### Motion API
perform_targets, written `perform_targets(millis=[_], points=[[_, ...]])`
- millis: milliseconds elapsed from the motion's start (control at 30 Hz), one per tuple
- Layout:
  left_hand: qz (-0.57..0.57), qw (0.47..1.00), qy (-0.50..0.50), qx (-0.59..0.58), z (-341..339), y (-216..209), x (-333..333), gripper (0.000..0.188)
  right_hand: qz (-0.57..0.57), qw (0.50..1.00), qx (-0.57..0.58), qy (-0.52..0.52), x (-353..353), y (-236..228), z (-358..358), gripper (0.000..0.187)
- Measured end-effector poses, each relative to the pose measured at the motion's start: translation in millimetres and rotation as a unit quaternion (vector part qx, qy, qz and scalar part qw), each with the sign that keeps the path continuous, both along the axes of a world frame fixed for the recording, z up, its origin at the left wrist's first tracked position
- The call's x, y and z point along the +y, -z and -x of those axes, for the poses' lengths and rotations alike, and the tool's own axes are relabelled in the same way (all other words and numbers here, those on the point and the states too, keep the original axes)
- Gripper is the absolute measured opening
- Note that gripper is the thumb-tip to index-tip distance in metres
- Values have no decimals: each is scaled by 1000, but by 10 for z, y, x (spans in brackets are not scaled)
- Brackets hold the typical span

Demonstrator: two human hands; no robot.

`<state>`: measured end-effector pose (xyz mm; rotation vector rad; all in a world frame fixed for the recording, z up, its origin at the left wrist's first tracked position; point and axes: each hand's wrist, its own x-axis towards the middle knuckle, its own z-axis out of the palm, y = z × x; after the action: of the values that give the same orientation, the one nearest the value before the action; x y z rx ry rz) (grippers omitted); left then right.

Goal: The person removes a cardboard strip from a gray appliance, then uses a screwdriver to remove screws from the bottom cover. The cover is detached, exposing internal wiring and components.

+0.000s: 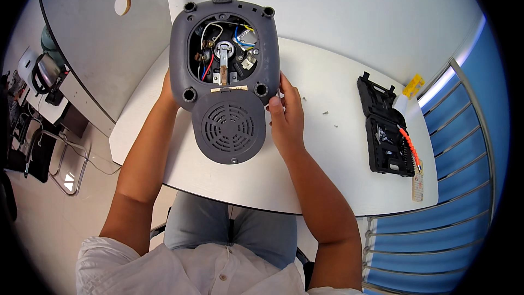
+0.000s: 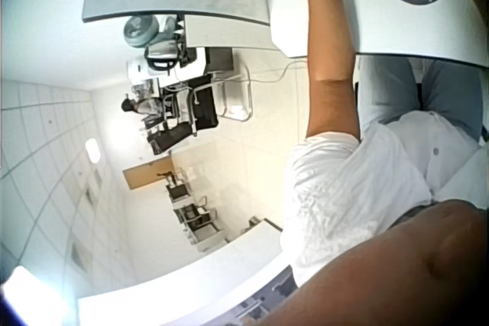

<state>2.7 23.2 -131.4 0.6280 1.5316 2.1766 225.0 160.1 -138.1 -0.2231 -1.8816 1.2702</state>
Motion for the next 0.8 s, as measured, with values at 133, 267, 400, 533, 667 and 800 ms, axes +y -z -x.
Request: perform_targets(millis=[133, 267, 400, 533, 667, 800], points=[[-3, 999, -30, -12, -24, -8, 12, 65, -35, 999, 7, 15, 38, 30, 30, 63], [4, 999, -26, -19, -36, -20, 9, 65, -49, 999, 1, 17, 45, 37, 33, 60], [5, 1000, -10, 17, 9, 10, -23, 66, -34, 999, -22, 24, -16, -51, -8, 58], [-10, 999, -31, 0, -34, -17, -2, 66, -21, 999, -26, 19, -7, -41, -15, 58], [-5, 999, -40, 4, -4, 14, 6, 68, 20, 999, -33, -5, -38, -40, -12, 60], [-7, 1000, -24, -3, 55, 83, 21, 73, 23, 999, -33, -21, -34, -54, -18, 61]])
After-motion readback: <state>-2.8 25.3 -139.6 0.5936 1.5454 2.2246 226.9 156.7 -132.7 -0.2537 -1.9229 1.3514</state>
